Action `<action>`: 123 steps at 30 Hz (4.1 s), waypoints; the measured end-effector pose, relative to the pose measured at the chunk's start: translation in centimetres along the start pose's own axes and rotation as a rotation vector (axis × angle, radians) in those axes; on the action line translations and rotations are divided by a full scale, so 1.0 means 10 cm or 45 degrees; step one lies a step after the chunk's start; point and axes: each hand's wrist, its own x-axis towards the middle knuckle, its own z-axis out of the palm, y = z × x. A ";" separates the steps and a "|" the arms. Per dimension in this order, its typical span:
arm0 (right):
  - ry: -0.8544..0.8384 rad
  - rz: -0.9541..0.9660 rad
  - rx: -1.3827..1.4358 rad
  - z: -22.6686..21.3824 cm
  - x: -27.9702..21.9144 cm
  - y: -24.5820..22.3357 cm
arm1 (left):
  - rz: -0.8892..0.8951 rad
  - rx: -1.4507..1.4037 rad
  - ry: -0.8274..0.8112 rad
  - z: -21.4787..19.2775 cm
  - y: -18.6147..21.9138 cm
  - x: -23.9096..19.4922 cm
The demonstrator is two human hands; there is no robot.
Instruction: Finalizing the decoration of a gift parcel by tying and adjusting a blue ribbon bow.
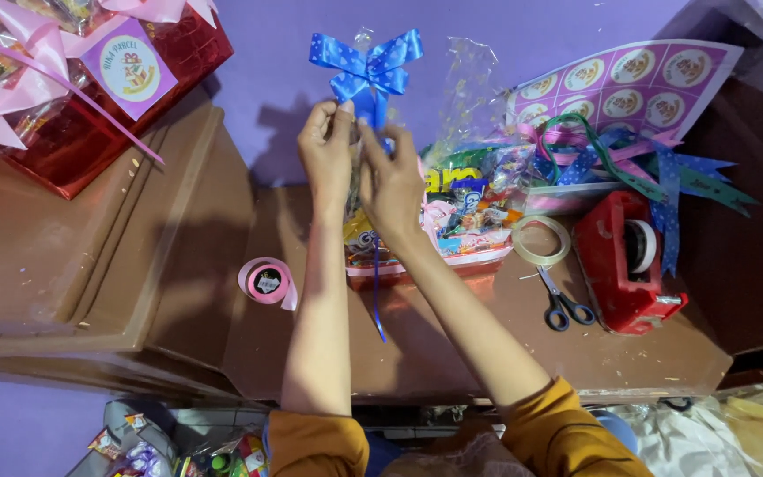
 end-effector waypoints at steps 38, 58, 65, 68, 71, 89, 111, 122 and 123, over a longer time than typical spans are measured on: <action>-0.075 0.481 1.036 -0.02 0.77 0.59 | -0.108 -0.062 -0.147 0.08 0.47 0.08; -0.166 0.437 1.131 -0.03 0.80 0.51 | -0.232 -0.184 -0.155 0.19 0.59 0.13; -0.213 0.459 1.090 -0.22 0.80 0.42 | -0.209 -0.213 -0.176 0.13 0.71 0.06; -0.267 0.556 1.062 -0.24 0.85 0.41 | -0.261 -0.274 -0.184 0.12 0.83 0.03; -0.270 0.653 1.109 -0.17 0.93 0.43 | -0.364 -0.256 -0.161 0.12 1.04 0.05; -0.033 0.463 0.945 -0.46 0.47 0.44 | -0.117 -0.131 -0.069 0.07 0.76 -0.03; -0.125 0.552 -1.046 -3.22 -1.73 2.47 | 0.403 0.016 -0.649 1.44 -0.02 -3.39; -0.559 1.291 -0.833 -3.59 -1.68 2.82 | 0.350 0.201 -1.199 2.29 -0.38 -3.94; -0.594 1.360 -0.780 -3.58 -1.64 2.84 | 0.320 0.239 -1.269 2.34 -0.42 -3.98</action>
